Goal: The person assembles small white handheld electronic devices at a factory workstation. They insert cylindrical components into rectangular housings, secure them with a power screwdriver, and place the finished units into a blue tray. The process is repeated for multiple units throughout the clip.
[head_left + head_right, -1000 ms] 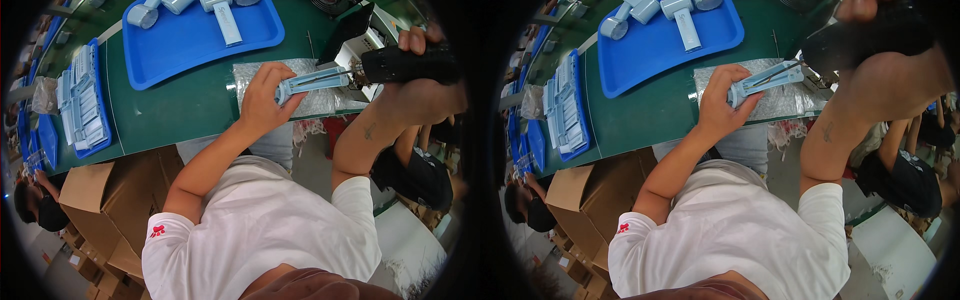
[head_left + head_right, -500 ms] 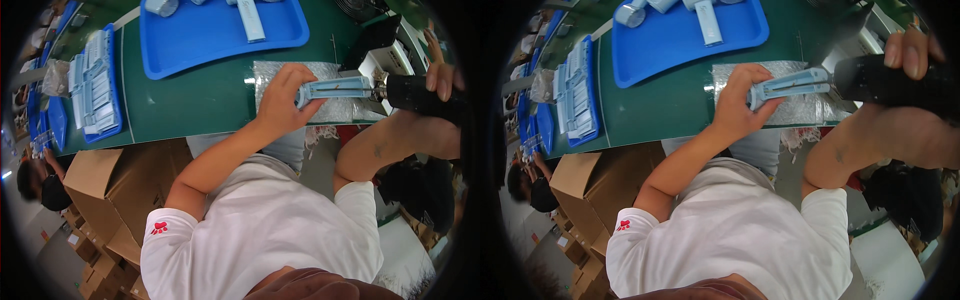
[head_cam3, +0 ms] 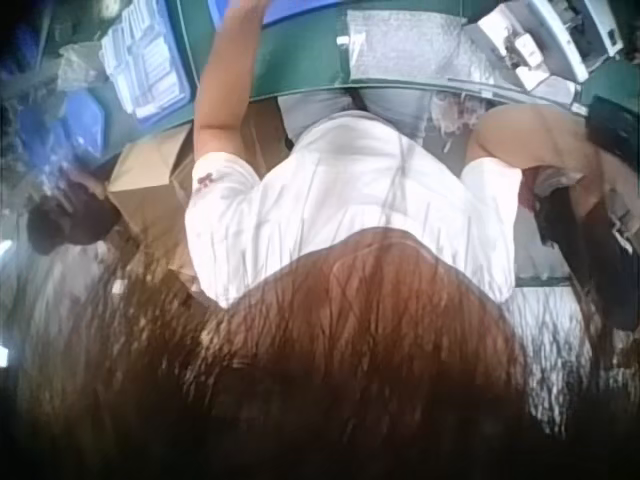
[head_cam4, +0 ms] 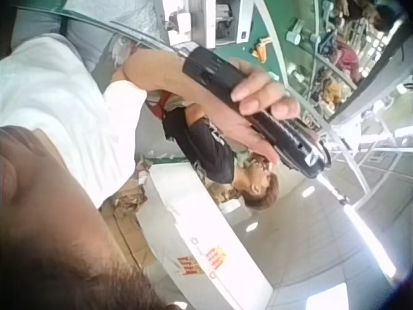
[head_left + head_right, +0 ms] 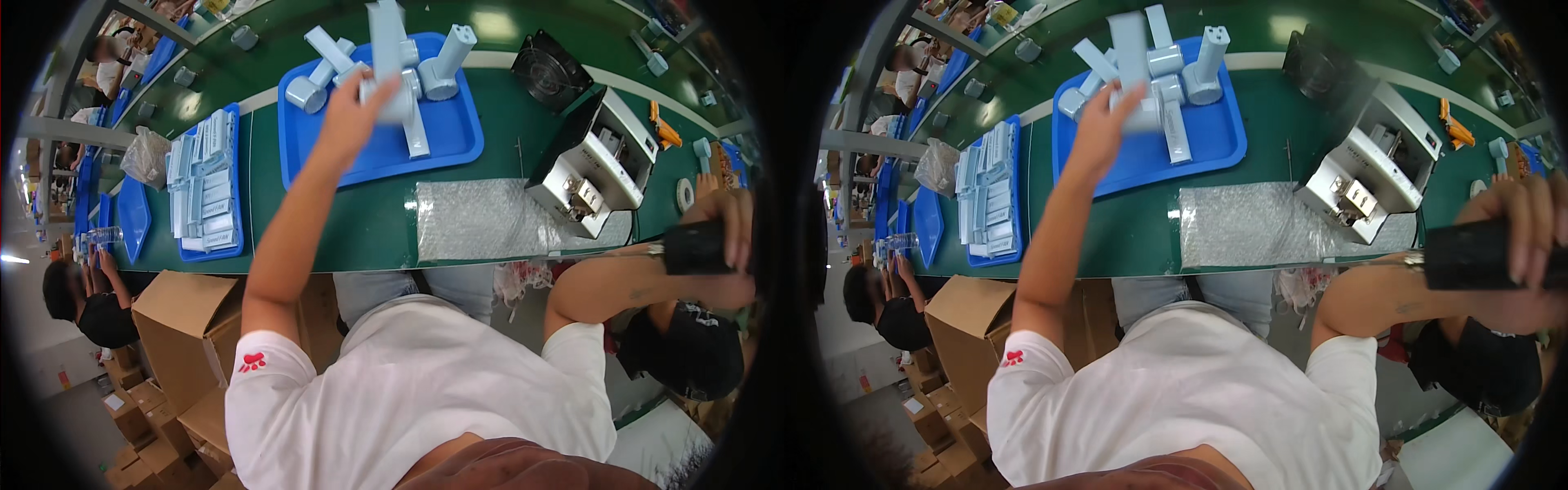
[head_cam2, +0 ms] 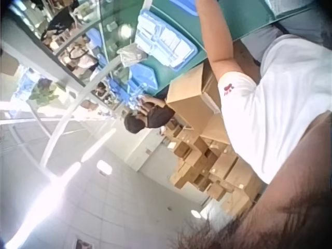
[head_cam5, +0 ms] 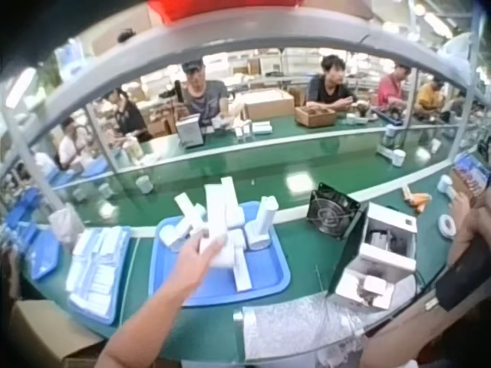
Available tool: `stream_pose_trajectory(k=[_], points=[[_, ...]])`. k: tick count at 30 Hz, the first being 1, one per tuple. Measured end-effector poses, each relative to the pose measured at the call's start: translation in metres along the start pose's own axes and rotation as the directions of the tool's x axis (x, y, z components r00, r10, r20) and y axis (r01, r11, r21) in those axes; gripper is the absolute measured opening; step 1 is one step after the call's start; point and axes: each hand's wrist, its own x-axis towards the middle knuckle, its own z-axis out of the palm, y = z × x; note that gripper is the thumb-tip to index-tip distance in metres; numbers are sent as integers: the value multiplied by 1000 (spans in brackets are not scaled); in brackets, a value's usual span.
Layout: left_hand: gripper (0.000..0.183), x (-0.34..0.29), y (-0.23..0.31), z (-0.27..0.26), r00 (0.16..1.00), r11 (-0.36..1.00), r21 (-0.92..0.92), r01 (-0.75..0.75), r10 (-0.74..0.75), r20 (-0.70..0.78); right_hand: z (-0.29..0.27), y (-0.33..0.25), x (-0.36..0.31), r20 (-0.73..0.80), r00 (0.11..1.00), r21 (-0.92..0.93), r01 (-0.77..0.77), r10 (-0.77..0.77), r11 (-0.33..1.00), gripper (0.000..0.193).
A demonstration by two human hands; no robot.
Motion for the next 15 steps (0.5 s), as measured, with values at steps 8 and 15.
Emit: stream_pose_trajectory(k=[8,15], points=[[75,185,22,24,995,993,-73,-95,93,-38,-17,29,-25,-130,991,-557,-84,13,826,92],[68,142,-8,-9,688,724,413,-552,117,716,-47,-11,-22,-245,906,-843,-23,-346,537,72]])
